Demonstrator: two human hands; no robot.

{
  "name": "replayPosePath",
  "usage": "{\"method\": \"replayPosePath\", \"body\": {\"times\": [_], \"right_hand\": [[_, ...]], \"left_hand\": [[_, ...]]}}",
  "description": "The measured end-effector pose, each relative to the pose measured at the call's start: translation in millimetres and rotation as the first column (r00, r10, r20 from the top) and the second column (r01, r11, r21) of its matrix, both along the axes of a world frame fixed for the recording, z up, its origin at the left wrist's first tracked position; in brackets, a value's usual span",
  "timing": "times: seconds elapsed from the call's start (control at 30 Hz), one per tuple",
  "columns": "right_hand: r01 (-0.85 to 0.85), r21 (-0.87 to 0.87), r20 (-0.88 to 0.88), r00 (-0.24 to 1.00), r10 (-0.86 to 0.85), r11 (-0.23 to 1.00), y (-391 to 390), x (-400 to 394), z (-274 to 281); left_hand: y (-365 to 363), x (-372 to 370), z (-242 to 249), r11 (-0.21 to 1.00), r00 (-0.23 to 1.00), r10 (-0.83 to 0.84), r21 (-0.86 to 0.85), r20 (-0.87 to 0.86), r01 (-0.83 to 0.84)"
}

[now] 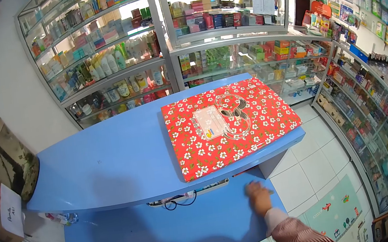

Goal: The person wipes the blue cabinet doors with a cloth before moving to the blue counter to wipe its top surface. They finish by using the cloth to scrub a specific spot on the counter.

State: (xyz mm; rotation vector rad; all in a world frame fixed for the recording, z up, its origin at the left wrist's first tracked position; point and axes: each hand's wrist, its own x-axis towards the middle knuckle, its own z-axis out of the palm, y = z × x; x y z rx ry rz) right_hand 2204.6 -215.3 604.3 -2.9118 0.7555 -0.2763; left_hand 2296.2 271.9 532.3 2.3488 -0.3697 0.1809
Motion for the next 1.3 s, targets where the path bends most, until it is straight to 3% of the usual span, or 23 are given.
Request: {"method": "replayPosePath", "body": {"times": [0.03,0.1,0.17,0.2,0.23,0.27,0.3,0.33,0.4,0.47,0.53,0.67,0.73,0.8,0.87,0.9,0.93,0.97,1.0,1.03,1.17,1.27,1.3], "right_hand": [[-0.002,0.004,0.0,1.0,0.002,1.0,5.6,2.5,-0.4],[0.212,-0.102,0.166,0.967,-0.193,0.972,29.7,14.1,0.5],[-0.136,-0.085,0.155,0.977,0.148,0.987,112.9,21.6,-9.5],[-0.352,-0.067,0.134,0.924,0.358,0.934,157.2,17.3,-1.5],[-0.49,-0.124,-0.145,0.869,0.472,0.863,201.7,13.1,-17.3],[-0.568,0.031,0.028,0.823,0.567,0.823,204.5,3.2,-1.8],[-0.648,0.16,0.219,0.759,0.613,0.745,201.6,-1.5,14.7],[-0.639,0.149,0.214,0.766,0.607,0.754,183.4,3.7,12.0],[-0.454,0.009,0.122,0.885,0.45,0.891,133.5,12.0,-4.5],[-0.028,-0.013,-0.015,1.0,0.028,1.0,70.7,24.4,10.1],[0.14,-0.202,0.138,0.984,-0.113,0.969,19.6,26.5,7.3],[0.122,-0.056,0.09,0.989,-0.117,0.991,30.1,14.2,-6.1],[0.036,0.007,0.161,0.986,-0.036,0.999,55.6,-2.0,-28.3],[0.05,-0.087,0.069,0.997,-0.044,0.995,46.0,-5.3,-23.8],[0.402,-0.071,0.021,0.915,-0.402,0.913,24.2,7.8,-30.2],[0.455,-0.073,0.012,0.89,-0.455,0.887,9.3,18.5,-31.1],[0.506,-0.076,0.006,0.862,-0.507,0.859,-6.1,31.4,-30.5],[0.497,-0.076,0.001,0.867,-0.499,0.864,-20.4,41.7,-34.9],[0.45,-0.086,-0.033,0.89,-0.454,0.889,-33.1,51.3,-38.6],[0.402,-0.096,-0.067,0.91,-0.409,0.91,-36.7,58.4,-30.6],[0.373,-0.018,-0.086,0.924,-0.373,0.928,-6.2,50.3,-5.8],[-0.126,-0.099,-0.002,0.992,0.126,0.987,39.1,30.3,-13.9],[-0.152,-0.065,-0.029,0.988,0.15,0.986,33.0,27.3,-8.7]], "left_hand": [[39.1,-1.0,-101.1,0.964,0.997,-0.073,0.259,0.033,0.062],[51.6,-5.8,-128.3,0.948,0.997,-0.078,0.313,0.027,0.066],[58.9,-15.3,-131.6,0.931,0.996,-0.081,0.357,0.019,0.069],[35.6,-26.0,-80.6,0.989,0.994,0.027,0.15,-0.101,-0.012],[-27.9,-27.8,49.6,0.992,0.965,0.102,-0.052,-0.242,-0.118],[-41.4,-26.5,68.8,0.993,0.964,0.087,-0.059,-0.252,-0.105],[-53.3,-22.4,80.6,0.998,0.999,0.007,0.064,-0.043,-0.004],[-62.8,-18.0,83.3,0.978,0.982,-0.093,0.198,0.164,0.059],[-68.2,-16.7,72.3,0.968,0.982,-0.12,0.238,0.144,0.083],[-71.7,-16.9,62.4,0.952,0.984,-0.139,0.287,0.115,0.101],[-79.7,-18.5,60.1,0.967,0.986,-0.11,0.242,0.126,0.077],[-86.2,-18.9,66.8,0.954,0.993,-0.085,0.293,0.084,0.057],[-84.8,-20.2,62.5,0.929,0.993,-0.069,0.37,0.093,0.03],[-87.6,-19.1,66.7,0.93,0.993,-0.071,0.367,0.092,0.033],[-74.1,-20.6,37.4,0.927,0.993,-0.083,0.373,0.088,0.044],[-70.4,-17.2,1.7,0.726,0.969,-0.196,0.687,0.148,0.042],[-42.9,-19.9,-127.9,0.427,0.934,-0.321,0.904,0.158,-0.006],[-53.8,-23.2,-48.1,0.425,0.937,-0.313,0.905,0.153,-0.006],[-73.1,-20.9,29.8,0.726,0.971,-0.196,0.685,0.138,0.049],[-82.0,-21.6,63.6,0.929,0.993,-0.091,0.365,0.081,0.055],[-86.3,-18.0,67.2,0.916,0.996,-0.075,0.398,0.043,0.052],[-93.9,-20.4,79.8,0.877,0.999,0.046,0.479,-0.003,-0.039],[-93.7,-19.1,81.9,0.924,0.992,0.061,0.383,-0.109,-0.015]]}}
